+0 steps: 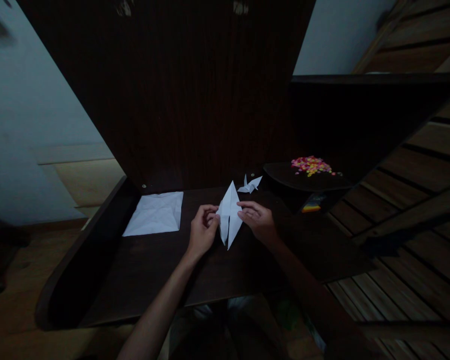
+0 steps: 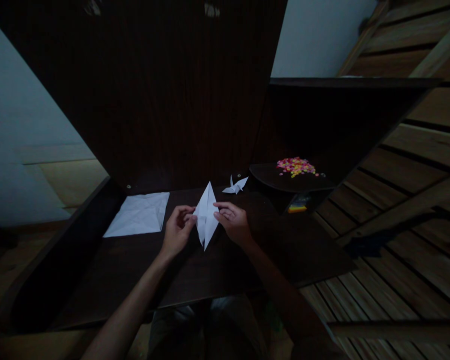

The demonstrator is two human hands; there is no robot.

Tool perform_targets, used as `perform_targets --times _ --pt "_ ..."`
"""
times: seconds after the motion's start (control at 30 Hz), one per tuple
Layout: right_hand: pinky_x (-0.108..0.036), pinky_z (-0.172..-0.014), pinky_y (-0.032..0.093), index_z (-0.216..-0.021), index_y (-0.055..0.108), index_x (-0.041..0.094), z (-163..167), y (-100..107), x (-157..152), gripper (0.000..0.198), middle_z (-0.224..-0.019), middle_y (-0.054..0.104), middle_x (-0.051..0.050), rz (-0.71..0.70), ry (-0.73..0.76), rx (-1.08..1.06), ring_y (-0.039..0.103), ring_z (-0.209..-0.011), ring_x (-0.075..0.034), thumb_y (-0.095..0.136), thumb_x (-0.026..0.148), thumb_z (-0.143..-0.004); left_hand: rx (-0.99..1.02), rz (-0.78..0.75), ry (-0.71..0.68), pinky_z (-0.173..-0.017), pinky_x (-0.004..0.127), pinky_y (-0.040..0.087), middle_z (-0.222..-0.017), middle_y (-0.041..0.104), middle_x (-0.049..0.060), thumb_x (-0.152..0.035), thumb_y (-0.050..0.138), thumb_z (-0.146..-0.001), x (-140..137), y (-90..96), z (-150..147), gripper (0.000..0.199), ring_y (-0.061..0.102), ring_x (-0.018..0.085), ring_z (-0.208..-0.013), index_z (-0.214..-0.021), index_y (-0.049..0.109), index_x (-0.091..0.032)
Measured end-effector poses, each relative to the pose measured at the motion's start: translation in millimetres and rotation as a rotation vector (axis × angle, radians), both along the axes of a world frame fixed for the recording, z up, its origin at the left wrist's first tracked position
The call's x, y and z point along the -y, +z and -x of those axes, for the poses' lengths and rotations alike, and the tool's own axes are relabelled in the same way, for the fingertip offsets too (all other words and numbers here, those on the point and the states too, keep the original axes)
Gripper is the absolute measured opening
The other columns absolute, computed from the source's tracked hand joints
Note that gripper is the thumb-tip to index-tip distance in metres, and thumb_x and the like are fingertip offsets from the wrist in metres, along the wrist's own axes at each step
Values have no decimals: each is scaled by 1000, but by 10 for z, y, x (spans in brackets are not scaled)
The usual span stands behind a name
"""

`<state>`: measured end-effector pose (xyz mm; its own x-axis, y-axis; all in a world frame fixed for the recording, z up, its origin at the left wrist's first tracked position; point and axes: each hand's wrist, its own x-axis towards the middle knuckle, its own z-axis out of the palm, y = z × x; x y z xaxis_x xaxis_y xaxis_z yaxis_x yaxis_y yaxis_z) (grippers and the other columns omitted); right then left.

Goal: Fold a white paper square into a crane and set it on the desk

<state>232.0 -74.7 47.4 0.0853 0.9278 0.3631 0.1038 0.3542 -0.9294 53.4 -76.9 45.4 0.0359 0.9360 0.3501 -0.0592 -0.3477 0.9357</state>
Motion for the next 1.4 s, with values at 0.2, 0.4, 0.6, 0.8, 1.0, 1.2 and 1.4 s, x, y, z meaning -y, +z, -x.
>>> perform_targets --times 0.2,0.4,0.6,0.8,1.0,1.2,1.4 --pt "-26 -57 51 -97 67 17 104 -14 47 26 -91 66 -8 -54 -125 211 61 -70 -16 67 32 -75 -27 85 -35 -63 23 44 -79 66 3 -33 66 -78 15 48 7 20 58 15 -70 -90 69 -17" --pt "-26 -51 48 -105 59 17 168 32 98 40 -99 61 -8 -201 -110 440 58 -68 -16 73 24 -68 24 98 -63 -59 22 41 -73 64 1 -35 67 -78 -5 -24 22 27 55 13 -64 -97 66 -17" --pt "-32 -66 52 -112 54 19 173 -13 75 43 -107 59 -11 -273 -112 539 60 -85 -22 67 17 -71 22 75 -31 -59 21 40 -70 59 0 -32 66 -79 1 -22 26 25 51 11 -63 -99 65 -17" --pt "-41 -84 51 -115 52 17 209 -28 82 47 -110 57 -13 -295 -140 581 58 -100 -28 65 19 -70 55 111 -19 -54 18 39 -71 56 -2 -31 74 -70 21 -10 -31 34 49 8 -59 -99 63 -17" --pt "-43 -90 50 -116 52 19 227 43 135 46 -109 58 -14 -351 -173 604 59 -101 -29 60 16 -70 47 143 -19 -57 19 47 -81 59 1 -26 81 -60 37 -15 -51 47 56 10 -65 -102 62 -17" --pt "-43 -91 51 -115 56 17 279 86 169 46 -111 61 -15 -384 -230 602 60 -102 -29 59 15 -68 21 152 30 -58 20 50 -83 64 4 -28 82 -59 26 -22 -65 45 59 13 -71 -97 62 -15" --pt "-43 -93 51 -121 56 18 291 78 168 49 -116 62 -14 -412 -179 619 61 -106 -27 57 13 -72 -15 135 115 -55 19 49 -81 64 2 -29 82 -60 3 -51 -61 39 59 11 -66 -92 64 -16"
